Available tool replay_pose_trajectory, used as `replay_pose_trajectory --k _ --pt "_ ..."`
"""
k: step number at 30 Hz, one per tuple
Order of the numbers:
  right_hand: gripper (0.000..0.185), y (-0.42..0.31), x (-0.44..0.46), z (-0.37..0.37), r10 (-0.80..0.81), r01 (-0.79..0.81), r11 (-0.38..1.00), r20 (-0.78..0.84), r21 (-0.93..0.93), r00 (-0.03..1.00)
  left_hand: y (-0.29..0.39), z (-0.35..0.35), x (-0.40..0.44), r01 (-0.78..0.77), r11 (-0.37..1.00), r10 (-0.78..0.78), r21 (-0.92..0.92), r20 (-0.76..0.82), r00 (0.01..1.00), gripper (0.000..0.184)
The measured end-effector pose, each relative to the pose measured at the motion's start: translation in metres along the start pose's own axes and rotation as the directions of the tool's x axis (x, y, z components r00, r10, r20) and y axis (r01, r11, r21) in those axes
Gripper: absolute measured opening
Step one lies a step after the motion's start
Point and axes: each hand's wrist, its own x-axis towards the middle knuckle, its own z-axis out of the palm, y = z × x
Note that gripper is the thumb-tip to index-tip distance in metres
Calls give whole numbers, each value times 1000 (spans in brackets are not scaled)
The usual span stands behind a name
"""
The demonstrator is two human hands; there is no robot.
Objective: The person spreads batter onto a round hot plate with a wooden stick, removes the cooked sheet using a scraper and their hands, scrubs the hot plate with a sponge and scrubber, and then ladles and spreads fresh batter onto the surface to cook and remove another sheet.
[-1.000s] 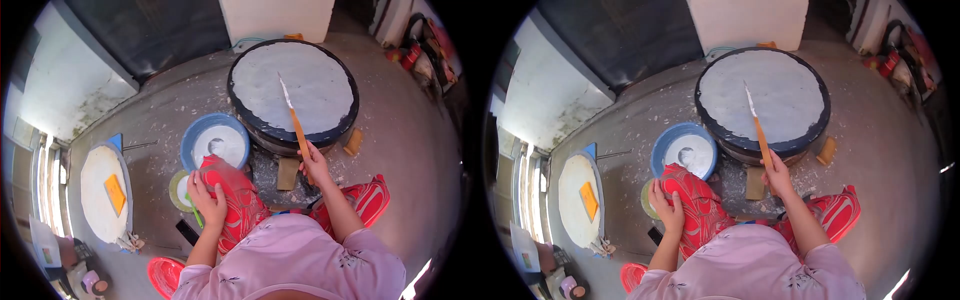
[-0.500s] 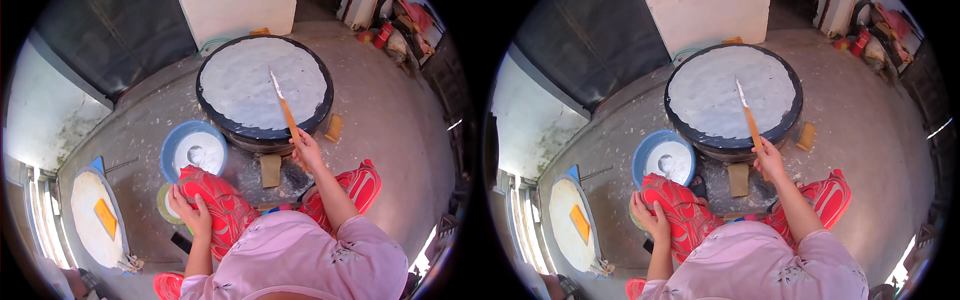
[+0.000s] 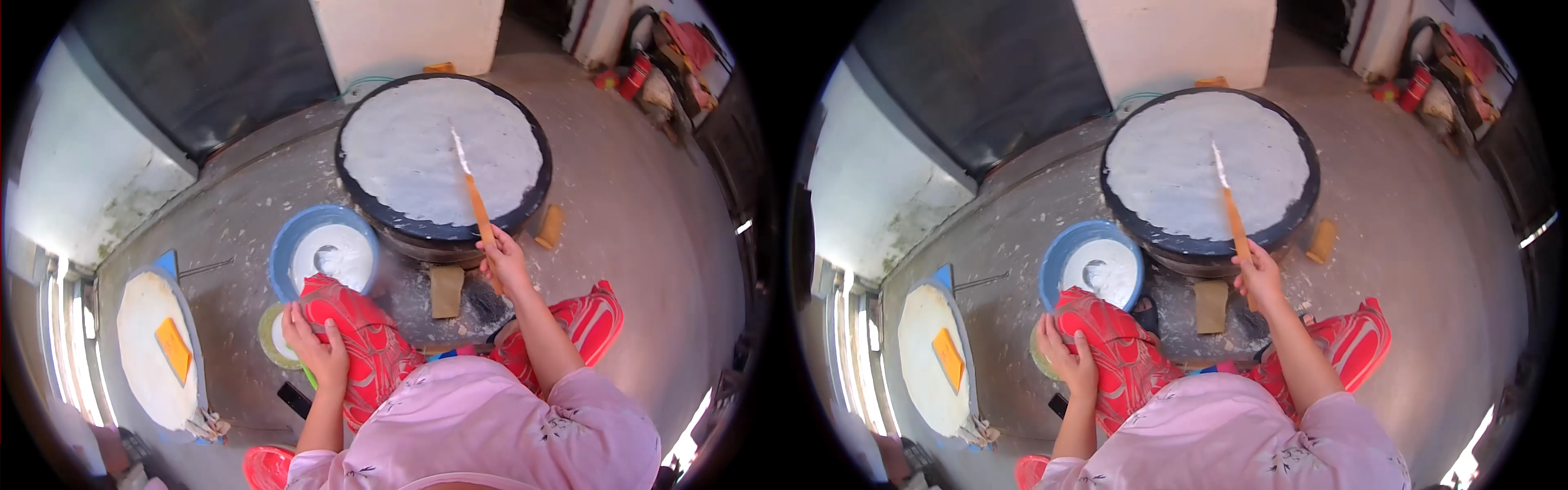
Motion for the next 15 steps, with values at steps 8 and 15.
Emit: replay_pose_trajectory --k 8,15 --pt "48 6 2 5 -28 28 1000 27 -6 999 -5 0 3 -47 999 47 -9 -13 999 63" --pt "43 14 4 11 -85 86 996 97 -6 992 0 -7 4 33 999 -34 -32 -27 999 61"
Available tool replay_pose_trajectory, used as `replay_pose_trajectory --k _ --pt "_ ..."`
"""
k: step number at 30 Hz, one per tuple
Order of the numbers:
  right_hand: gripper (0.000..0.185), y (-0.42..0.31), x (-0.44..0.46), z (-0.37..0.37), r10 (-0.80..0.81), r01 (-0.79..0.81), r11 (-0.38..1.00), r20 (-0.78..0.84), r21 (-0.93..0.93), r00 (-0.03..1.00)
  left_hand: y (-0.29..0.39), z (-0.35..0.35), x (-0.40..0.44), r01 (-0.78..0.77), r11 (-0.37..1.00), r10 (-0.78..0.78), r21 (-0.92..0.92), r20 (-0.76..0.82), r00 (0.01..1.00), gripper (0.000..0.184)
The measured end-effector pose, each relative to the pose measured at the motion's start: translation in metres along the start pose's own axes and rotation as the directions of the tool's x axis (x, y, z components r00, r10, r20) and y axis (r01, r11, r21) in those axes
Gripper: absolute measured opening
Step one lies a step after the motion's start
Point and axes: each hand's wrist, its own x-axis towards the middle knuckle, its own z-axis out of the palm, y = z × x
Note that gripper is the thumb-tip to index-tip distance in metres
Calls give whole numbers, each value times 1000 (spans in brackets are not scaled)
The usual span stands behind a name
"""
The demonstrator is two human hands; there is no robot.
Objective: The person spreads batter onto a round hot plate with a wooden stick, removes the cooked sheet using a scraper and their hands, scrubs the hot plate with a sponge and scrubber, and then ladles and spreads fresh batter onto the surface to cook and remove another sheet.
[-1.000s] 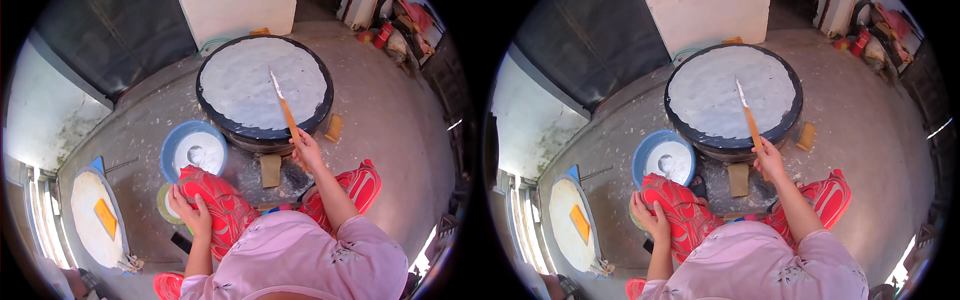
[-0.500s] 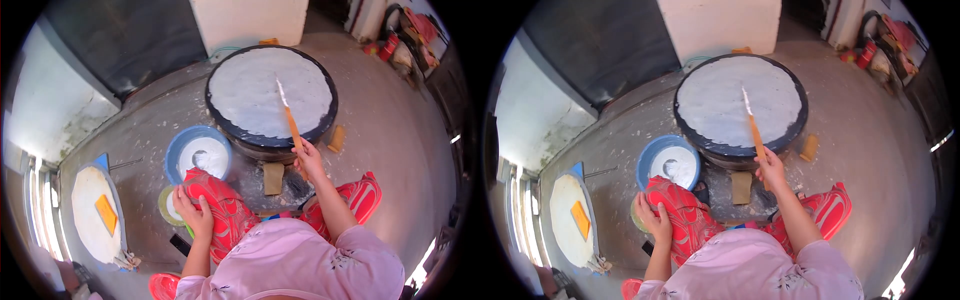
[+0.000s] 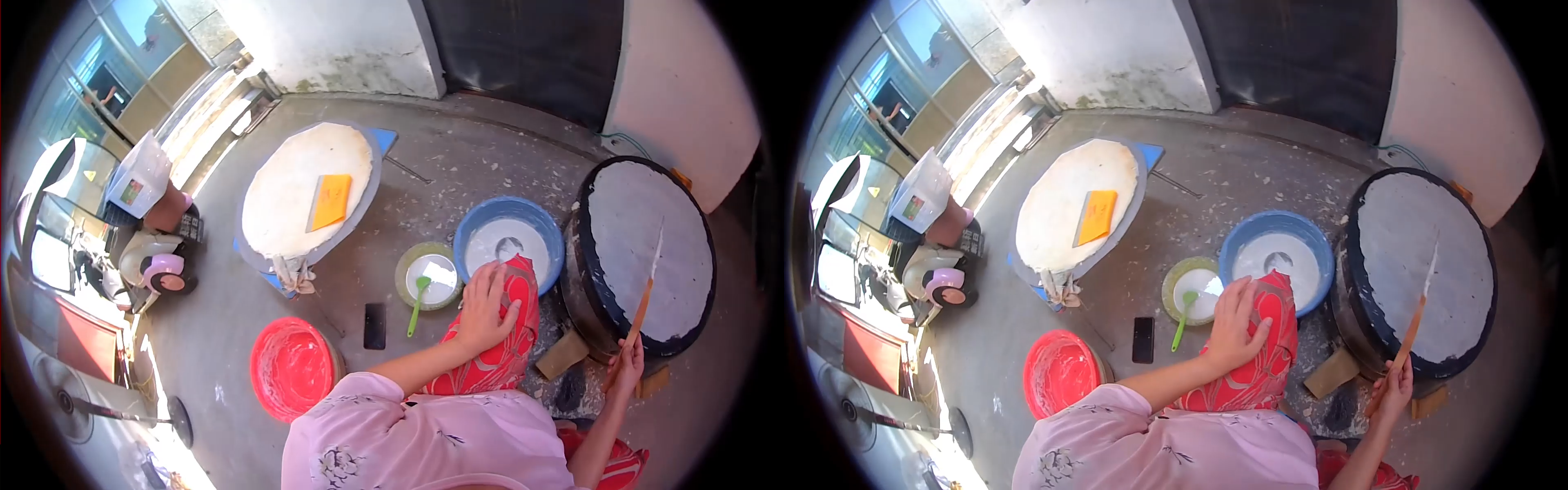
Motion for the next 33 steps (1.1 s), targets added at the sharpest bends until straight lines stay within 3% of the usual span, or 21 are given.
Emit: replay_pose_trajectory --k 33 --pt "43 -5 -12 8 38 -38 999 -14 28 999 3 -1 0 -27 999 27 -23 -6 1000 61"
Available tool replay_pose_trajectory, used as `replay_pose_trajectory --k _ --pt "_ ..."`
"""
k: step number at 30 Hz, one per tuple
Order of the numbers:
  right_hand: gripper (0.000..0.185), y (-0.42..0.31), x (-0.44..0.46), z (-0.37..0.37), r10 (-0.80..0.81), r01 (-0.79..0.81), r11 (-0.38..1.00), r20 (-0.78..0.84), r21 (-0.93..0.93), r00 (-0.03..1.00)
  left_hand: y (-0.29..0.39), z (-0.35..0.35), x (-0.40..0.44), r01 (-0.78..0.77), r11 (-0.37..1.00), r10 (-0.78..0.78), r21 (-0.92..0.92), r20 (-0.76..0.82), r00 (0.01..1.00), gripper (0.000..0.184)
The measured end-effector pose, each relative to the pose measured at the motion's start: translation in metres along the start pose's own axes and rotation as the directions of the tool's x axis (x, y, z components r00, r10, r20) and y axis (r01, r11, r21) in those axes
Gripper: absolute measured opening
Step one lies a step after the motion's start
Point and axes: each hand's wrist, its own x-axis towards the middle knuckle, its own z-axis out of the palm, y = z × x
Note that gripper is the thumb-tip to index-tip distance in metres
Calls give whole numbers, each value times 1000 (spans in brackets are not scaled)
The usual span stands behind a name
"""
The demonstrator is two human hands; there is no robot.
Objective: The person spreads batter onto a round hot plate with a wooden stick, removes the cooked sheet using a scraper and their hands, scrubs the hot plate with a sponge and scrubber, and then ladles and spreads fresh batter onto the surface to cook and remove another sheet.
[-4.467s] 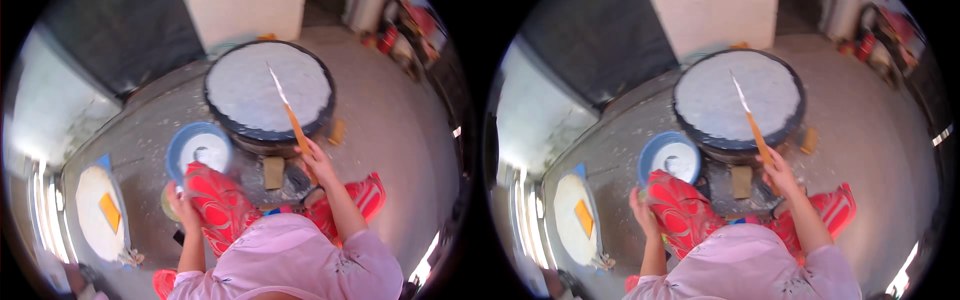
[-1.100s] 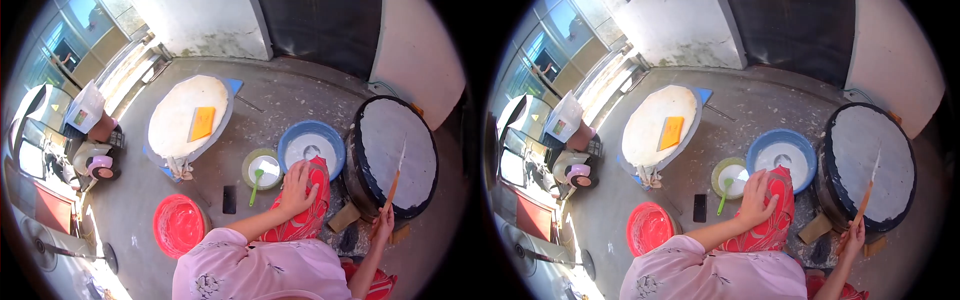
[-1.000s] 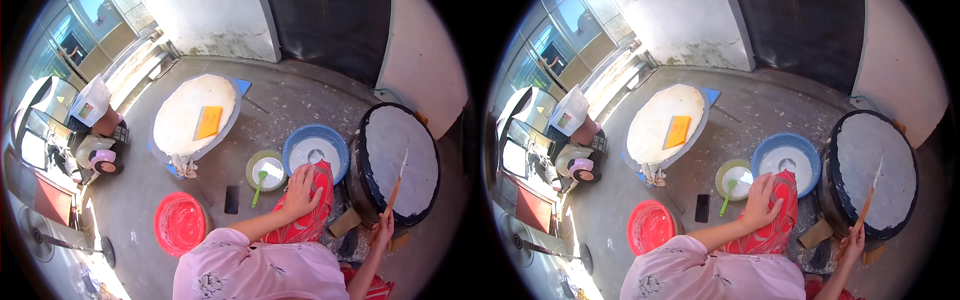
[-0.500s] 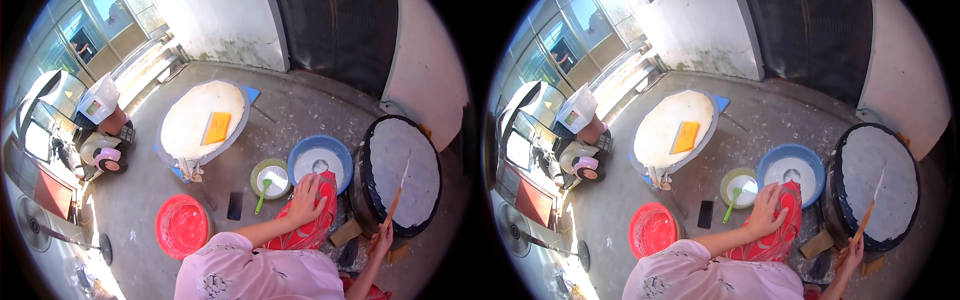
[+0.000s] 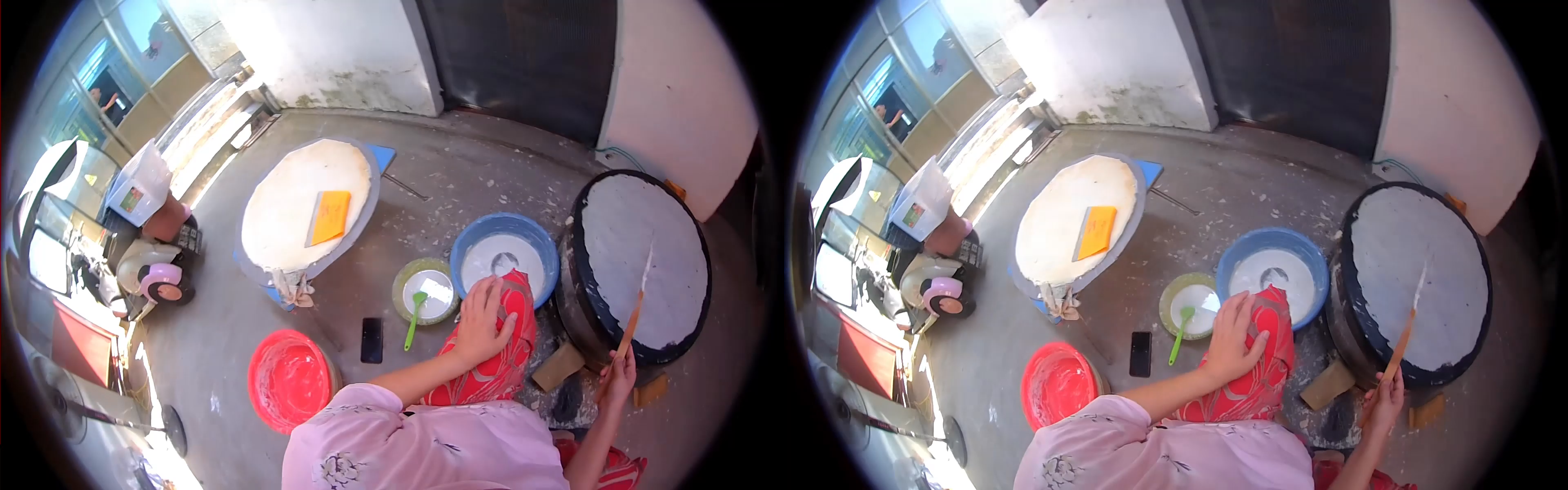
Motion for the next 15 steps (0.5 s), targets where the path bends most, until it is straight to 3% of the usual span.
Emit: replay_pose_trajectory --k 7,15 --pt "45 -4 -1 -15 64 -64 998 -4 23 998 -5 7 -2 -10 1000 9 23 35 999 59" --pt "47 1 2 -43 29 -14 996 -177 86 984 -3 10 -4 -43 999 44 -24 71 996 53"
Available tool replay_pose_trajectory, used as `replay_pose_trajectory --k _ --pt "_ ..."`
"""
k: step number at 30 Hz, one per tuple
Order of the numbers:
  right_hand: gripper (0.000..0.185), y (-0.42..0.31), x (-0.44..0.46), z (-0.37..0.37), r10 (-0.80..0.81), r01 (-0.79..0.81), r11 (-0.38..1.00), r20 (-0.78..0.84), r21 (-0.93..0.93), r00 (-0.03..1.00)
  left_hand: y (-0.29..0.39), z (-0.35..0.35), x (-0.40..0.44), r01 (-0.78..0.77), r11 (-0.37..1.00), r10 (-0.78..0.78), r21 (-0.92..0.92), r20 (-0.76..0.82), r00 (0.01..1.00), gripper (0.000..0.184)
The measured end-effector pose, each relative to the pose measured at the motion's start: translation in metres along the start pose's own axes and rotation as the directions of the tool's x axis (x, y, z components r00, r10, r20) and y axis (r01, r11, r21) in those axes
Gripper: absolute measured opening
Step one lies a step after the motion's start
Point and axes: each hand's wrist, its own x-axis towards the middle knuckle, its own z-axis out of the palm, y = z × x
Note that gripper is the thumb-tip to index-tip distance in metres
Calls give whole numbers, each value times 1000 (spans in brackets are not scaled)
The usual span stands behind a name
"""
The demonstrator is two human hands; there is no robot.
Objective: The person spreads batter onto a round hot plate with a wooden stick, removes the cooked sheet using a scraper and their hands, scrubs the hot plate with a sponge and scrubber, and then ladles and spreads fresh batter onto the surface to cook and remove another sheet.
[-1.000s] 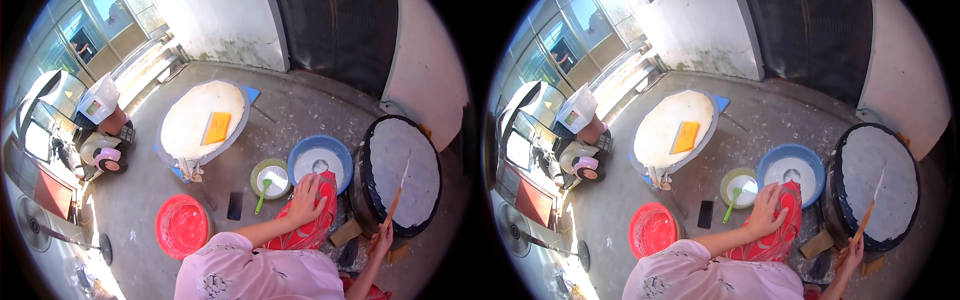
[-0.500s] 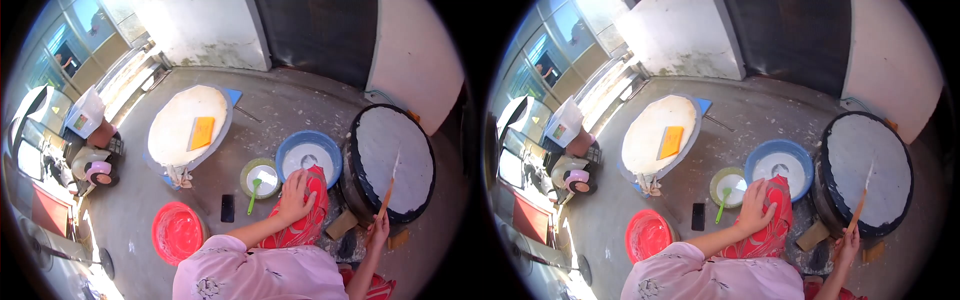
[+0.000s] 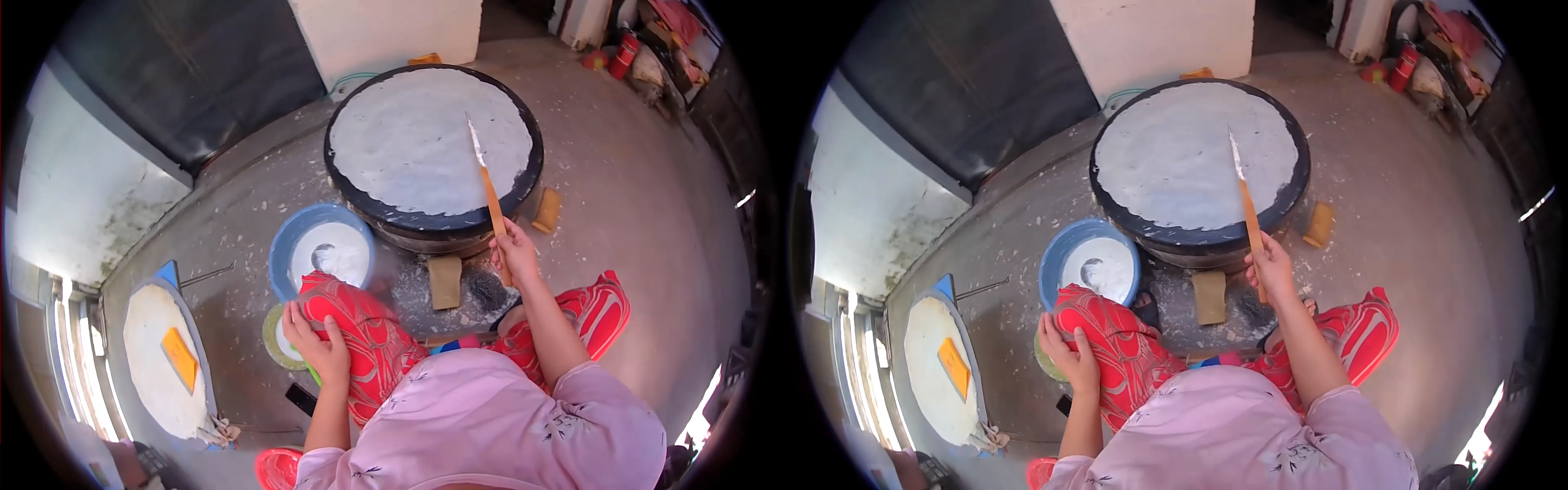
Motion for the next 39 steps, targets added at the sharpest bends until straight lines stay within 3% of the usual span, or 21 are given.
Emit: replay_pose_trajectory --k 17,19,20,21,22,23,25,26,27,28,29,31,32,34,35,36,37,38,39 --pt "37 22 23 -31 29 -42 994 -123 -102 992 5 1 -1 8 999 -7 -37 22 1000 53" --pt "35 37 40 -33 -157 44 868 -189 -495 969 5 0 0 27 999 -26 -46 27 999 53" --pt "35 35 37 -30 -156 41 869 -194 -493 969 5 1 -1 24 999 -23 -46 31 999 53" --pt "35 33 31 -26 -391 131 556 -119 -821 913 4 0 -1 18 999 -17 -39 29 999 53" --pt "34 31 28 -23 -558 144 120 53 -982 828 4 0 -1 13 999 -12 -33 25 1000 53" --pt "34 33 26 -22 -557 140 122 48 -983 829 4 1 -1 11 999 -10 -33 29 1000 53" --pt "37 34 22 -23 -452 196 322 31 -926 891 5 0 -1 27 999 -26 -25 25 999 53" --pt "37 28 16 -25 -456 193 321 27 -927 890 5 0 -1 24 999 -23 -31 26 999 53" --pt "38 17 7 -25 -262 129 702 -85 -700 961 5 -1 -2 26 999 -26 -33 27 999 52" --pt "39 11 2 -26 -32 -5 939 -101 -343 994 5 -1 -1 28 999 -27 -36 28 999 52" --pt "39 22 6 -34 -32 -6 939 -105 -343 994 5 0 0 27 999 -25 -37 30 999 52" --pt "38 57 15 -55 -460 295 792 -205 -534 864 4 0 -1 22 1000 -21 -18 32 999 52" --pt "38 56 4 -52 -459 293 791 -204 -537 865 5 0 -2 25 999 -25 -19 35 999 52" --pt "36 46 -27 -33 -283 272 776 71 -569 957 6 0 -1 30 999 -29 -19 37 999 52" --pt "37 45 -33 -29 -177 236 863 171 -446 969 6 0 -1 29 999 -28 -20 39 999 52" --pt "37 42 -36 -26 -177 234 864 167 -445 970 5 1 -1 11 1000 -10 -16 20 1000 50" --pt "38 36 -40 -23 -48 66 972 86 -224 995 4 2 -1 -6 1000 6 -11 2 1000 49" --pt "39 33 -40 -21 99 -100 995 40 22 994 4 2 -2 -5 1000 5 -10 3 1000 49" --pt "40 32 -37 -23 87 -86 996 -7 32 996 4 3 -2 -18 1000 17 -19 -3 1000 49"
